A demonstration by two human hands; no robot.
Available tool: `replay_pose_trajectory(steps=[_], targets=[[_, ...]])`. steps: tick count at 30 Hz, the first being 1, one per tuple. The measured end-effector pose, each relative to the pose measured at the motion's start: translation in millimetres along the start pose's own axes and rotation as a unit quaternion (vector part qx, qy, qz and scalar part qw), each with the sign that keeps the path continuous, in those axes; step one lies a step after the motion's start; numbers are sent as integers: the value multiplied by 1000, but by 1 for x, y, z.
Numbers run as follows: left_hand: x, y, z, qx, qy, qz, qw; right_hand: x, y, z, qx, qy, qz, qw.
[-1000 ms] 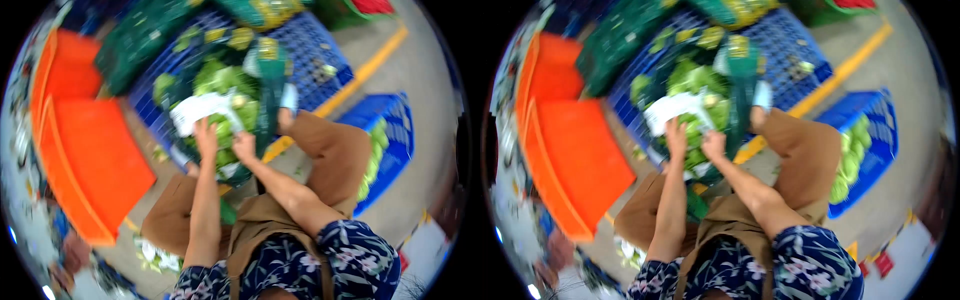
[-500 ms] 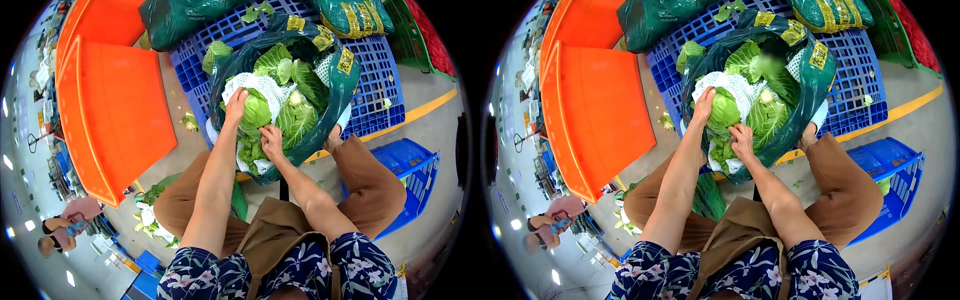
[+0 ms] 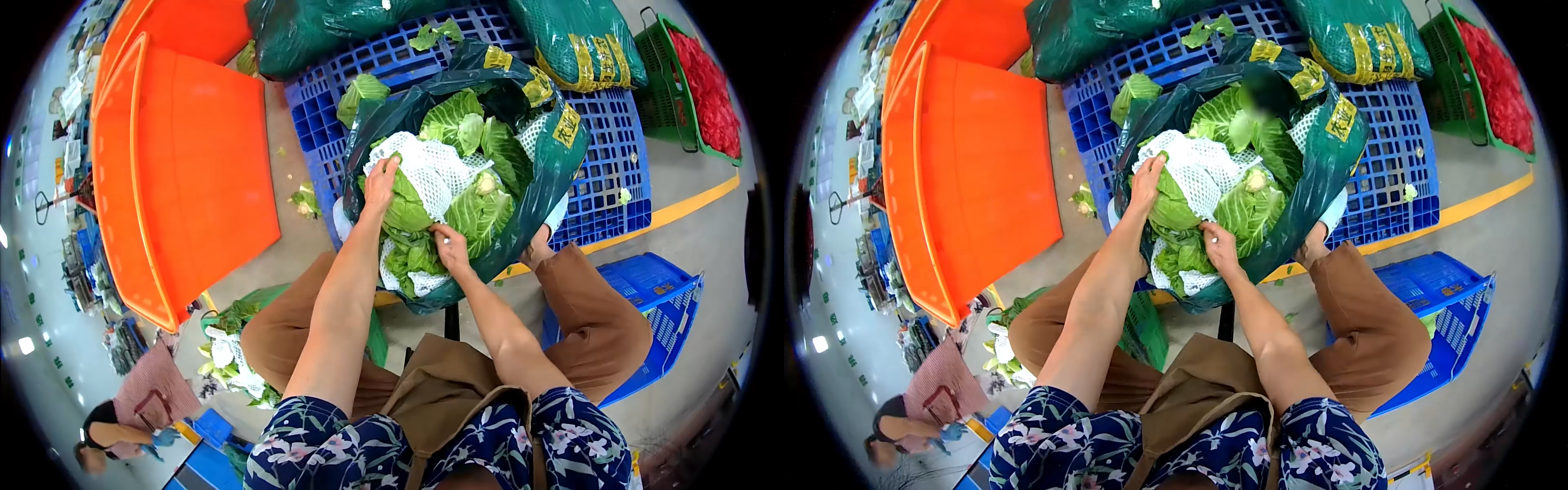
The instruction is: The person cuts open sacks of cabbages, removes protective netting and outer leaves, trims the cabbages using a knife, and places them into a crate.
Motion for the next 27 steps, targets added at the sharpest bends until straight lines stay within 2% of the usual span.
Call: replay_pose_trajectory(steps=[2,3,7,8,10,12,13,14,16,17,20,21,22,24,26,27], targets=[[0,2,-17,7,-7,-27,1000,-12,18,-5,89,-92,33,991],[2,9,-26,19,-7,-36,999,-9,-16,2,100,-94,19,990],[7,12,-61,74,-44,-64,994,-24,-22,17,150,-159,-40,975],[9,8,-72,82,-61,-72,992,-27,-17,16,115,-154,-8,981],[16,15,-75,76,-57,-82,992,-40,60,10,43,-139,51,988],[15,8,-71,53,-28,-95,994,-46,125,11,37,-38,27,998],[17,6,-64,50,-11,-112,992,-43,125,21,-42,-21,-70,996],[19,4,-58,38,-4,-96,995,-37,122,20,-97,-19,-249,964],[22,1,-47,14,9,-63,998,-20,143,9,-114,-10,-339,934],[25,0,-45,-4,14,-65,998,-22,135,11,-77,-39,-331,940],[22,-9,-50,-11,-2,-64,998,-28,111,24,-174,-59,-335,924],[19,-14,-56,-10,-8,-69,998,-34,103,35,-187,-94,-221,952],[21,-12,-59,3,-16,-83,996,-44,103,44,-114,-124,-163,972],[21,-8,-64,31,-32,-105,993,-52,105,61,-173,-128,-300,929],[25,3,-65,51,-28,-122,991,-71,87,88,-100,-209,-373,898],[28,9,-67,59,-26,-131,989,-82,84,99,-51,-211,-377,900]])
Point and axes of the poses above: each hand's wrist, its own z-axis towards the middle knuckle, its own x-axis out of the palm, y = z × x, the point moved 4 cm from there along z, towards the middle knuckle, and after that the axes turned 9 degrees about y, right-handed, at the moved point
